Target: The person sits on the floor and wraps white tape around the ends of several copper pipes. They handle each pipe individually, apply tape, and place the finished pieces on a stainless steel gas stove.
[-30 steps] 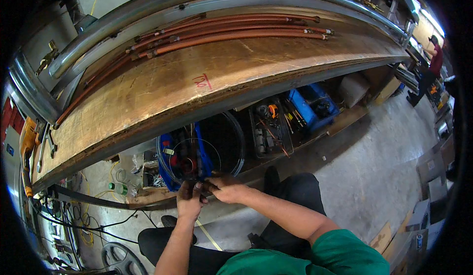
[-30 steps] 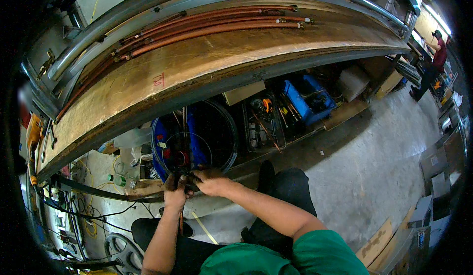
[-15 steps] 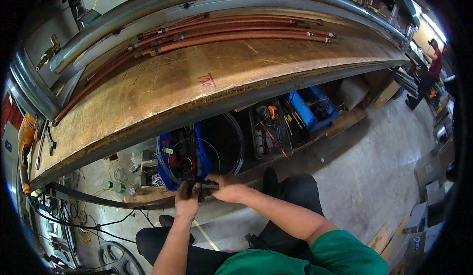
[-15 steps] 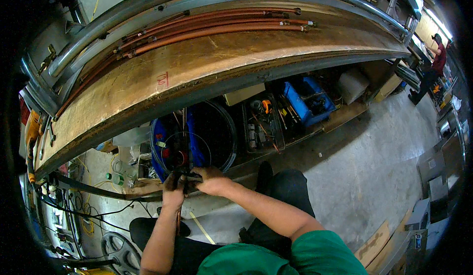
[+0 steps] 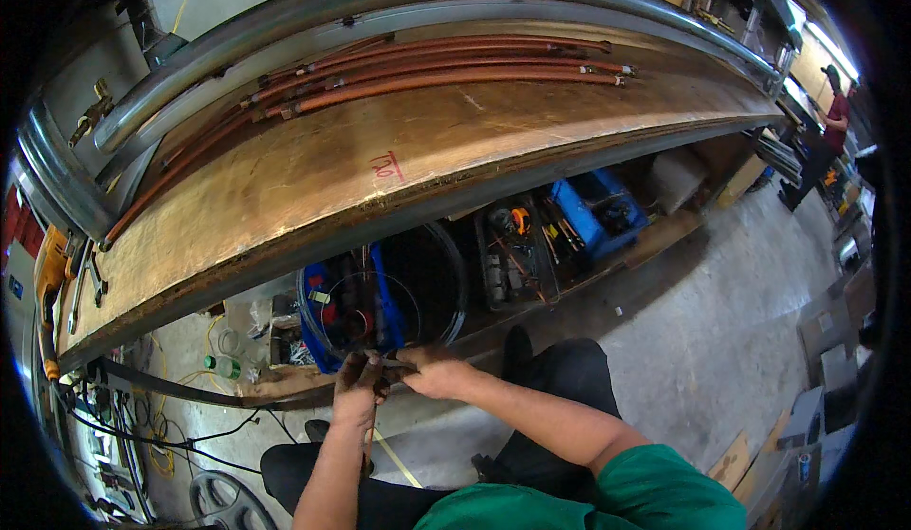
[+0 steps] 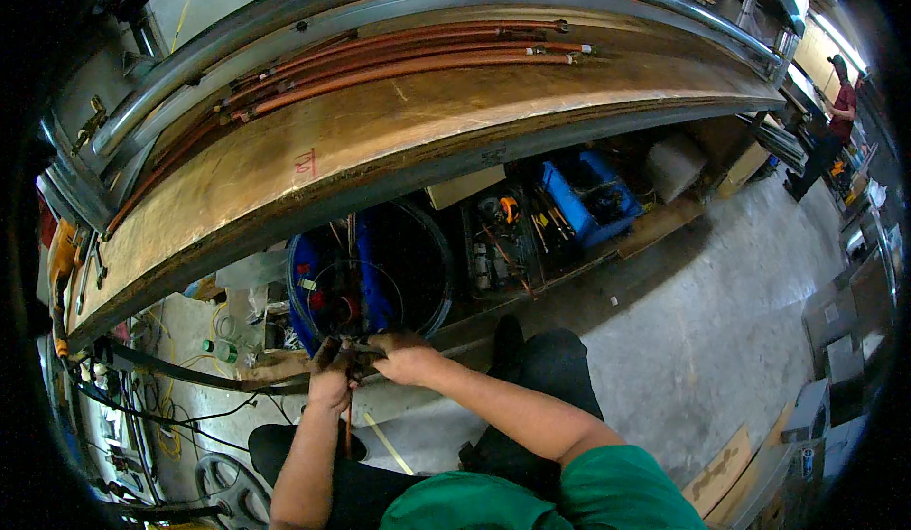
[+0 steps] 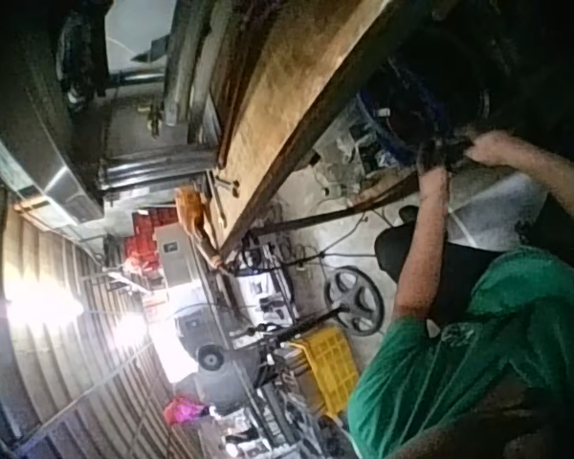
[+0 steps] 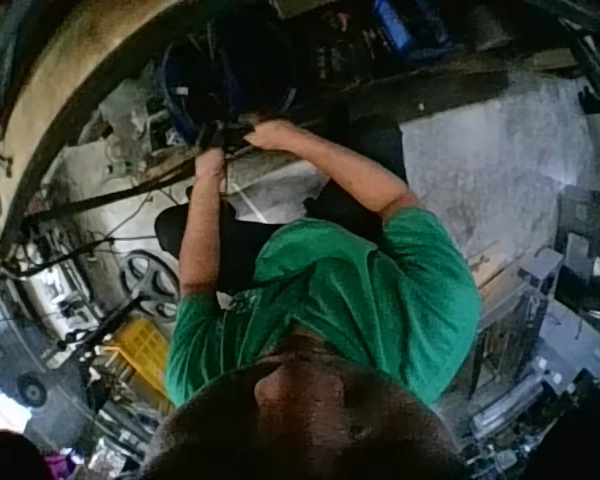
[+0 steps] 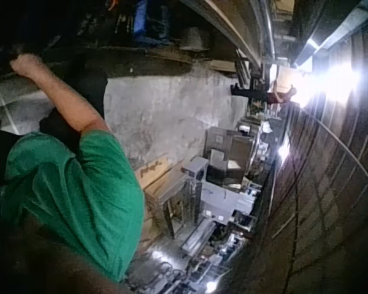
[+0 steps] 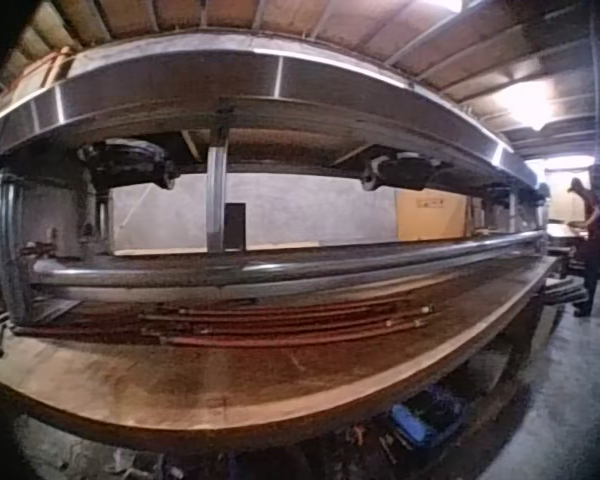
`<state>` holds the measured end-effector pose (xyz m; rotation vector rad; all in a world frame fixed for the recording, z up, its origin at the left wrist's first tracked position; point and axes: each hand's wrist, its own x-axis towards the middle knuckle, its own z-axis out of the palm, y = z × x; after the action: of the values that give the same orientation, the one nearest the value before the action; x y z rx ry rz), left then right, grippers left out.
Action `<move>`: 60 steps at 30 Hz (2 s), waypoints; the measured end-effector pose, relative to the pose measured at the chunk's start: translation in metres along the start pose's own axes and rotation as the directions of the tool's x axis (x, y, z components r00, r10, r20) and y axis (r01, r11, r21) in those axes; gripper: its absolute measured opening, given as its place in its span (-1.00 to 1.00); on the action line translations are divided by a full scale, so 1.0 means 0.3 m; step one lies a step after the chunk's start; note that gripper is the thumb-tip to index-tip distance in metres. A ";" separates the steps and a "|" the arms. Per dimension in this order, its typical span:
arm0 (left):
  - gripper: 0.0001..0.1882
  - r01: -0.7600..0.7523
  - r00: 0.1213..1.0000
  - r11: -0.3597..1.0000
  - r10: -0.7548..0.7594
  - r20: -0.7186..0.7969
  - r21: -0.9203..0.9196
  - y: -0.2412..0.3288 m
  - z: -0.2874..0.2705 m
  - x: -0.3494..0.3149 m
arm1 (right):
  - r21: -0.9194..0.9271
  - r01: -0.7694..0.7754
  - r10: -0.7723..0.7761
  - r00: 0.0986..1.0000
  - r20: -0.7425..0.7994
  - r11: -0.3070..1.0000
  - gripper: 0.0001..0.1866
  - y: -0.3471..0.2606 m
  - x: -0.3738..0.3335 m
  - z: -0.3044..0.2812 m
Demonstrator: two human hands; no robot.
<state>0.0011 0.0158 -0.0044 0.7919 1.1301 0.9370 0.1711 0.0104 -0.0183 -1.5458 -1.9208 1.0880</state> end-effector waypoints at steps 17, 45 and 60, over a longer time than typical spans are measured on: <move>-0.85 0.068 0.985 0.990 -0.047 0.165 -0.123 -0.011 -0.045 0.025 | -0.017 0.206 -0.206 0.963 -0.176 0.978 -0.72 0.008 -0.003 -0.009; -0.82 0.107 0.988 0.989 -0.117 0.100 0.098 -0.026 -0.044 0.023 | -0.029 0.184 -0.185 0.983 -0.020 0.982 -0.68 0.042 0.010 -0.024; -0.79 -0.048 0.999 0.998 0.048 -0.005 0.030 -0.032 -0.101 0.109 | -0.066 0.133 -0.120 0.979 0.165 0.989 -0.62 0.031 0.013 -0.020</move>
<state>-0.0213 0.0433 -0.0329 0.8448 1.1362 0.9648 0.1800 0.0164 -0.0227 -1.3898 -2.1603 1.1253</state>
